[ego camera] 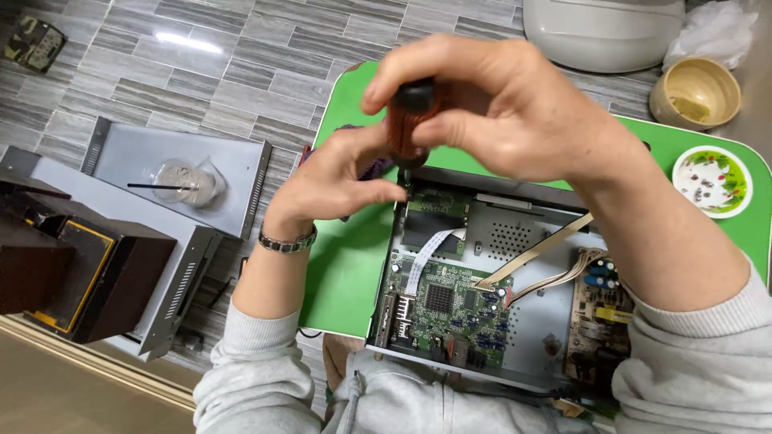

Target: Repairing an electronic device by cleaning the circuit board with a brush and using a screwdriver to disassemble parts

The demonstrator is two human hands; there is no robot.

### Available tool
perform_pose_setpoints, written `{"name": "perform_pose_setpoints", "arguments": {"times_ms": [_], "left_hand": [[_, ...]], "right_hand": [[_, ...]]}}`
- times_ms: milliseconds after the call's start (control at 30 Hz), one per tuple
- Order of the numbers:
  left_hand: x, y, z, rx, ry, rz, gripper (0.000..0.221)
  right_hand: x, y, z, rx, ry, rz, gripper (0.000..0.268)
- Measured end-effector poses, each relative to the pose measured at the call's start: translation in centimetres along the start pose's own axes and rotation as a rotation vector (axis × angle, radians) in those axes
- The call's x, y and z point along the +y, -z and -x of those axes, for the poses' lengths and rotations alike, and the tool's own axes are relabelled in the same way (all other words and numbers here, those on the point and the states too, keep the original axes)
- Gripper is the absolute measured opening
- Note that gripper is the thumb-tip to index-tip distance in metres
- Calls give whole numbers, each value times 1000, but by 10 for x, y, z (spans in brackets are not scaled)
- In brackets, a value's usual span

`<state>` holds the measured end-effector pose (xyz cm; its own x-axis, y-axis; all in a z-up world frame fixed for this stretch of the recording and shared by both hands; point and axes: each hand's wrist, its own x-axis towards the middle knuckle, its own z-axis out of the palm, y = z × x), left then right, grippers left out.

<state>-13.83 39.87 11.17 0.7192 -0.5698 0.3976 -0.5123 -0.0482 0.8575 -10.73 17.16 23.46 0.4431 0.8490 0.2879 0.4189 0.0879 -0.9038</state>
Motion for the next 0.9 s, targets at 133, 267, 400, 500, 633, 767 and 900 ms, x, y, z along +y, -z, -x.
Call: {"name": "perform_pose_setpoints", "arguments": {"times_ms": [133, 267, 400, 500, 633, 767, 900], "left_hand": [[14, -8, -2, 57, -18, 335, 58], [27, -18, -14, 169, 26, 184, 18], [24, -31, -15, 319, 72, 100, 17], [37, -18, -16, 237, 69, 215, 30], [39, -5, -19, 153, 35, 269, 33], [13, -16, -20, 271, -6, 258, 27], [0, -29, -18, 418, -119, 239, 42]], "right_hand": [[5, 3, 3, -13, 79, 2, 26], [-8, -1, 6, 56, 221, 443, 26], [1, -16, 11, 378, 135, 332, 25], [1, -17, 7, 416, 134, 210, 25], [-1, -11, 3, 309, 143, 178, 14], [6, 1, 3, 250, 72, 199, 20], [1, -15, 4, 318, 134, 341, 22]]}}
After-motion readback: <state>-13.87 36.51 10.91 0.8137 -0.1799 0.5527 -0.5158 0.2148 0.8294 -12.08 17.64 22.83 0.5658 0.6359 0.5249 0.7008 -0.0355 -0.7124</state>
